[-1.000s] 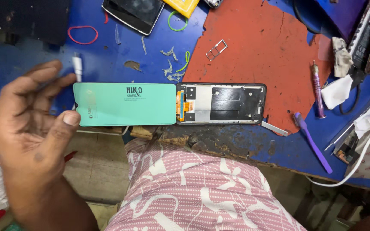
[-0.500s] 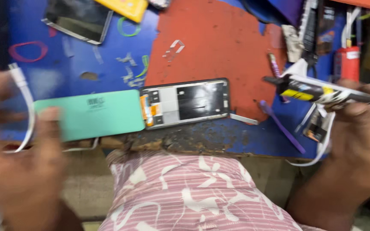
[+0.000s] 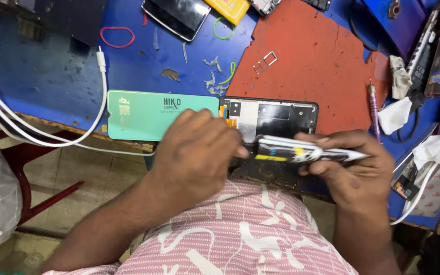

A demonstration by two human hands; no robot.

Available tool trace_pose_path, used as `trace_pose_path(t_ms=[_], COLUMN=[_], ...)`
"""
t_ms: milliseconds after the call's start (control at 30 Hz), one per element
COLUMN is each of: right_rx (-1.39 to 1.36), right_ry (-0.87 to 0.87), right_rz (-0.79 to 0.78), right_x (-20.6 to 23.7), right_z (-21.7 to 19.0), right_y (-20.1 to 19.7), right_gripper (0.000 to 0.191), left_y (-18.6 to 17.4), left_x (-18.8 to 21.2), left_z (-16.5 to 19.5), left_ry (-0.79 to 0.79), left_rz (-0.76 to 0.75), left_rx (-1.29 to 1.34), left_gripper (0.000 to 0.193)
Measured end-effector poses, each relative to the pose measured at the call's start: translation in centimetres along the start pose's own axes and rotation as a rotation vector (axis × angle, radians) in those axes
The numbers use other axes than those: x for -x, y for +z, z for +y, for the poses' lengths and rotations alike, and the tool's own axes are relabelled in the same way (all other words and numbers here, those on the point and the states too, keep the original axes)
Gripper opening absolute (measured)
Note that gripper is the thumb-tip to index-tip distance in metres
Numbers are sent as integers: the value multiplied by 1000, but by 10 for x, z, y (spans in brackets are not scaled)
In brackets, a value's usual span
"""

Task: The person cleans the interior of a disassembled smartphone with a brush and tissue, then applies adhesive from a tube along the frame edges. The person handles the phone body, battery, and adhesive, and uses a brush and tissue during the process.

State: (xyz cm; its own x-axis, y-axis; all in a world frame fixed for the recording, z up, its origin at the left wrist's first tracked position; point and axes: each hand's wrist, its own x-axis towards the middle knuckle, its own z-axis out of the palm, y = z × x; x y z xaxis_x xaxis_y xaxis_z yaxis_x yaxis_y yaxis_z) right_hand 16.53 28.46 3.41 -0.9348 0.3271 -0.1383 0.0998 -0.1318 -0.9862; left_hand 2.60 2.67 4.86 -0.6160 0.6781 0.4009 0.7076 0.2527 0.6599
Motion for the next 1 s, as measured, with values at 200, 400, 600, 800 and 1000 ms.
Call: trace_pose_path(t_ms=[200, 400, 600, 800, 1000], right_rx=[462, 731, 802, 796, 801], right_ry=[-362, -483, -502, -516, -490], right_rz=[48, -75, -88, -89, -91], right_x=[-16, -19, -26, -27, -27], right_z=[-1, 3, -1, 0, 1], right_y=[13, 45, 60, 60, 60], right_gripper=[32, 30, 28, 30, 27], left_y=[-8, 37, 39, 38, 41], left_x=[14, 39, 35, 33, 35], left_z=[-12, -10, -13, -14, -15], left_ry=[94, 283, 261, 247, 246], left_rz=[143, 60, 85, 82, 94], left_rx=[-209, -476, -535, -523, -518], left_gripper=[19, 16, 16, 16, 16])
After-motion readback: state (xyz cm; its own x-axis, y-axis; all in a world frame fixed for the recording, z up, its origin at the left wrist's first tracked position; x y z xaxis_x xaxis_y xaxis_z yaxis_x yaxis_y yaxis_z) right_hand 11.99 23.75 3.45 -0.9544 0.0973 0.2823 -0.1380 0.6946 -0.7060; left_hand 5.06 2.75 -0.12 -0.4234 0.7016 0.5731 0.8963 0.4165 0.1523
